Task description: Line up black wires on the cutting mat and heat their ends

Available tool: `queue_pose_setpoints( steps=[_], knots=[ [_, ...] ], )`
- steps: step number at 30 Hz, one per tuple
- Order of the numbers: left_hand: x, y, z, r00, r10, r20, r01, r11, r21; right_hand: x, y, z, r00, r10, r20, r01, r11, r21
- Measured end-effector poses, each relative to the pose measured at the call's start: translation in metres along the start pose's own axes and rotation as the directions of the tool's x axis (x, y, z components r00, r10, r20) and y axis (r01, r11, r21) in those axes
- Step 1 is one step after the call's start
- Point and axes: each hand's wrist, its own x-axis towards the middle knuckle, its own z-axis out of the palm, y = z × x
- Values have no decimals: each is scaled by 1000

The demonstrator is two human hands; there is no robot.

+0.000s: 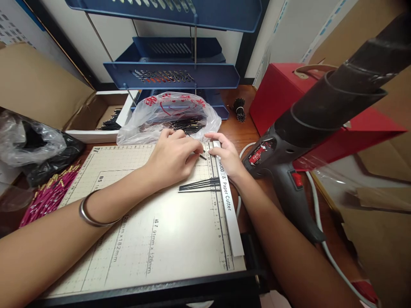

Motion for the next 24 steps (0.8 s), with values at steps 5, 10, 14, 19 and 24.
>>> queue_pose_setpoints(
  steps=[5,10,14,19,24],
  knots=[
    [1,-2,-2,999,-49,20,50,997,-63,-1,-1,1,1000,-9,-4,9,1000,-6],
    [3,-9,-1,994,-105,10,105,992,-74,0,-1,2,1000,5,-13,-5,1000,27],
    [3,-11,1,992,-128,8,128,988,-90,1,1,1,1000,4,1,-4,1000,23],
    [3,-9,3,996,-83,42,86,994,-74,1,3,0,1000,13,-2,-13,999,31],
    [3,-9,3,995,-94,26,96,994,-55,1,2,1,1000,10,-6,-10,999,42]
  ],
)
